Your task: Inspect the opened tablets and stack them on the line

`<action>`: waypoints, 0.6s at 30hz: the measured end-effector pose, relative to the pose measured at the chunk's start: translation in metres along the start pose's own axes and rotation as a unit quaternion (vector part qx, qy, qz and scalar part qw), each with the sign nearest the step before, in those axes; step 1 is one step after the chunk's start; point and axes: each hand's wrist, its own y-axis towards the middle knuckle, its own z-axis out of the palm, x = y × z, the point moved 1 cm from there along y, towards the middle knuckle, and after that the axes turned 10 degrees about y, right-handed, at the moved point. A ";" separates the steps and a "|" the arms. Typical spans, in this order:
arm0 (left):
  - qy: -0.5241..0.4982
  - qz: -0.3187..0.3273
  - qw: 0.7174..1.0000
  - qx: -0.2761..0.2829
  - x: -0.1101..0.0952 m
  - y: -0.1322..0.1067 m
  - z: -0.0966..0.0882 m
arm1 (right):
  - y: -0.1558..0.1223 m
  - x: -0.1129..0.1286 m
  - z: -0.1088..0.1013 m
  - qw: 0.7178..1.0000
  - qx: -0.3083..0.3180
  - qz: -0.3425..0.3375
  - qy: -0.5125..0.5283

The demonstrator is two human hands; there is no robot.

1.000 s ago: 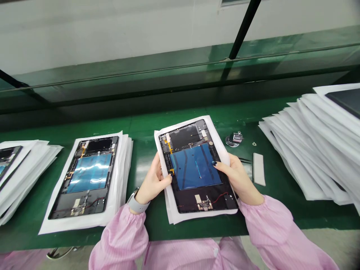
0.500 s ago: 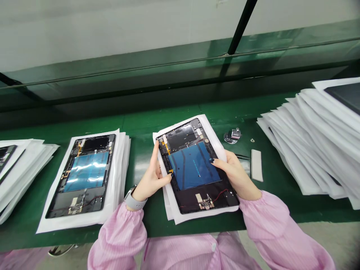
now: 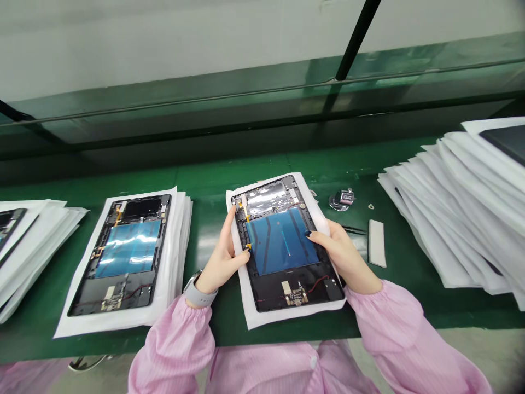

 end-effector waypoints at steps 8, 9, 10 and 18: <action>0.048 0.027 0.998 -0.026 0.004 0.000 -0.004 | 0.002 -0.004 -0.002 1.000 0.019 -0.015 -0.019; 0.046 0.026 0.998 -0.028 0.004 0.000 -0.004 | 0.002 -0.004 -0.002 1.000 0.021 -0.012 -0.019; 0.043 0.025 0.998 -0.024 0.003 -0.001 -0.004 | 0.002 -0.004 -0.002 1.000 0.020 -0.012 -0.018; 0.106 0.068 0.992 -0.006 0.004 -0.003 -0.004 | -0.001 -0.002 -0.002 0.998 0.021 -0.038 -0.037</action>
